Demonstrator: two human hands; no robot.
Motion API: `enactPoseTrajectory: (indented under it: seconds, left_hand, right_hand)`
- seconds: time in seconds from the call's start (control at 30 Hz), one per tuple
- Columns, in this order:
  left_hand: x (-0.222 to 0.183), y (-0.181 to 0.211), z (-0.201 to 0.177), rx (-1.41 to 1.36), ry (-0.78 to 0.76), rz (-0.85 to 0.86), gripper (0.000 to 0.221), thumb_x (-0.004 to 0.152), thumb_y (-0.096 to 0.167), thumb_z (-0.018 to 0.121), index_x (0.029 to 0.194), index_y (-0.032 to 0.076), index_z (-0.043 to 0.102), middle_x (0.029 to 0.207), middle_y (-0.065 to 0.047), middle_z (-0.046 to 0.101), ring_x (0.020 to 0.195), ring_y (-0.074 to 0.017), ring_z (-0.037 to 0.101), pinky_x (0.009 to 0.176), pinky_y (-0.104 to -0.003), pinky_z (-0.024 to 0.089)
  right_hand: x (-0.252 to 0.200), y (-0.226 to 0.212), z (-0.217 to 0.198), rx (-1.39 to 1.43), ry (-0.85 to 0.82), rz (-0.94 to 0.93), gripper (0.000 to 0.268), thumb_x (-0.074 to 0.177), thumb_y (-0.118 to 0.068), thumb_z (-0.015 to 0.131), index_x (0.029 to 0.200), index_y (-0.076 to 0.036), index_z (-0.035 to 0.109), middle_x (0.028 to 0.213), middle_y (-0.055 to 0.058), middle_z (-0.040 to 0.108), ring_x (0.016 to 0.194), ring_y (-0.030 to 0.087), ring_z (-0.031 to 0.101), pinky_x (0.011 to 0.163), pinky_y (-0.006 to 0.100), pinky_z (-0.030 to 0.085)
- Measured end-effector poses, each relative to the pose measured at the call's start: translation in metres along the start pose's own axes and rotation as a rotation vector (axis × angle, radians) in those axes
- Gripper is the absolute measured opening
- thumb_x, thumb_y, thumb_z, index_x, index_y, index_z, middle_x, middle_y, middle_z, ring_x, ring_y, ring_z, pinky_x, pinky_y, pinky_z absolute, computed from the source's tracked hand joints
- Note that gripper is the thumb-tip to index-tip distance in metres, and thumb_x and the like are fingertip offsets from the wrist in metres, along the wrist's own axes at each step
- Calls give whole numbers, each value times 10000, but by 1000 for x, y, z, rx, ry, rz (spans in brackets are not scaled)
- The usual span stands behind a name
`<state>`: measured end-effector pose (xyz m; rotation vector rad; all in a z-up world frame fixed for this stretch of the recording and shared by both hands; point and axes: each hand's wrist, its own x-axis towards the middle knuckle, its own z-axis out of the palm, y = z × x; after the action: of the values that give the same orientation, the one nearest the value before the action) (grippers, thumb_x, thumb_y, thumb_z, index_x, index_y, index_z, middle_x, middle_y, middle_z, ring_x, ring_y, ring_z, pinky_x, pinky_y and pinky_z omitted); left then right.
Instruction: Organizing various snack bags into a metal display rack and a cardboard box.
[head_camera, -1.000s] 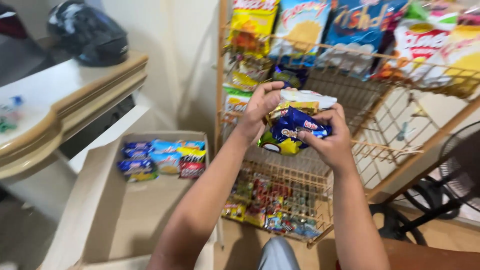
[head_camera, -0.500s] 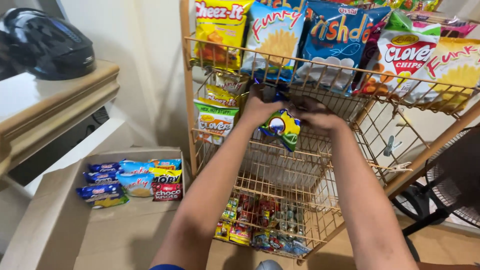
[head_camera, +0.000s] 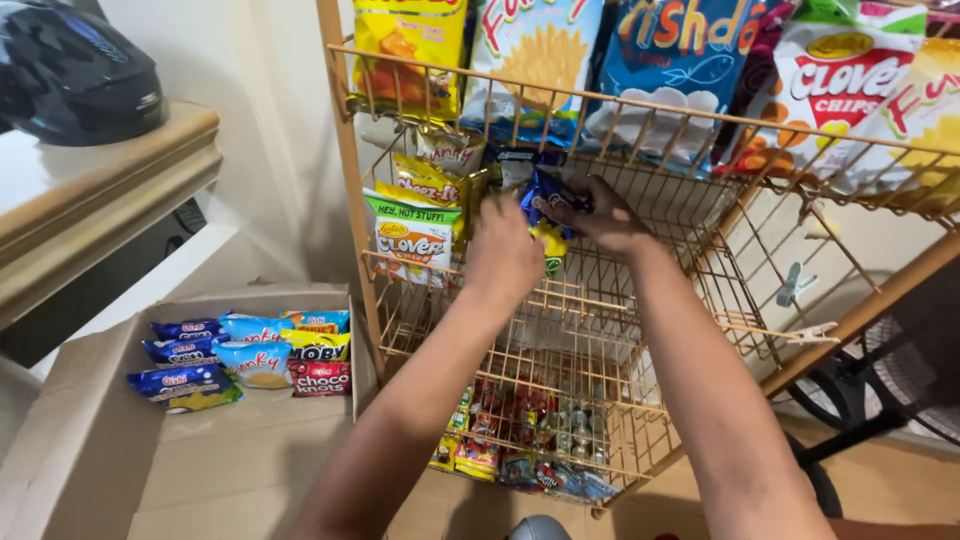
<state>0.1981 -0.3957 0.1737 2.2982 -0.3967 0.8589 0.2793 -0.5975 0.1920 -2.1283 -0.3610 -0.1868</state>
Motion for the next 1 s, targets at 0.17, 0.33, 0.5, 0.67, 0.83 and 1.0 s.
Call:
enactPoseTrajectory:
  seconds: [0.17,0.33,0.5,0.67,0.83,1.0]
  left_hand:
    - [15,-12,20,-102,-196,-337,969,744,450,849,1360,-122,367,1349,-329,496,1225,-481,528,1035,-521,459]
    - [34,-37,53,-96,-138,-263,1017,697,536,905,1284,-135,416,1305,-318,540,1259,-486,514,1108,-513,415]
    - [29,-43,44,-378,168,-15,1080,619,323,918,1458,-60,357,1359,-310,530,1276,-467,519,1081,-468,457]
    - [32,-63,76,-272,25,-172,1050,665,193,860,1530,-1,297,1436,-300,465,1298,-480,498,1075,-482,451]
    - [27,-31,38,-116,9,-265,1084,653,167,892,1527,50,261,1424,-273,421,1288,-496,466,1092,-534,384]
    - [5,-3,19,-128,49,-295,967,776,46,768,1555,-84,211,1413,-338,384,1181,-489,549,987,-501,501]
  right_hand:
    - [12,30,3,13,-56,-113,675,787,-307,878,1310,-33,550,1218,110,622,1116,233,597,918,384,512]
    - [-1,14,2,298,-174,50,740,663,-330,864,1291,-102,546,1172,65,630,1085,206,628,903,353,544]
    - [25,43,14,-62,19,-326,677,670,-302,915,1228,-78,603,1154,75,630,1074,197,603,919,341,510]
    - [26,40,25,-144,21,-339,675,661,-326,922,1198,-88,588,1117,80,622,1041,205,596,895,351,503]
    - [-1,15,30,-470,233,-588,584,720,-253,910,1207,-72,644,1174,196,619,1096,371,593,934,428,504]
    - [-11,-33,36,-592,248,-486,556,691,-302,924,1127,-84,656,1103,206,667,1070,426,577,929,494,494]
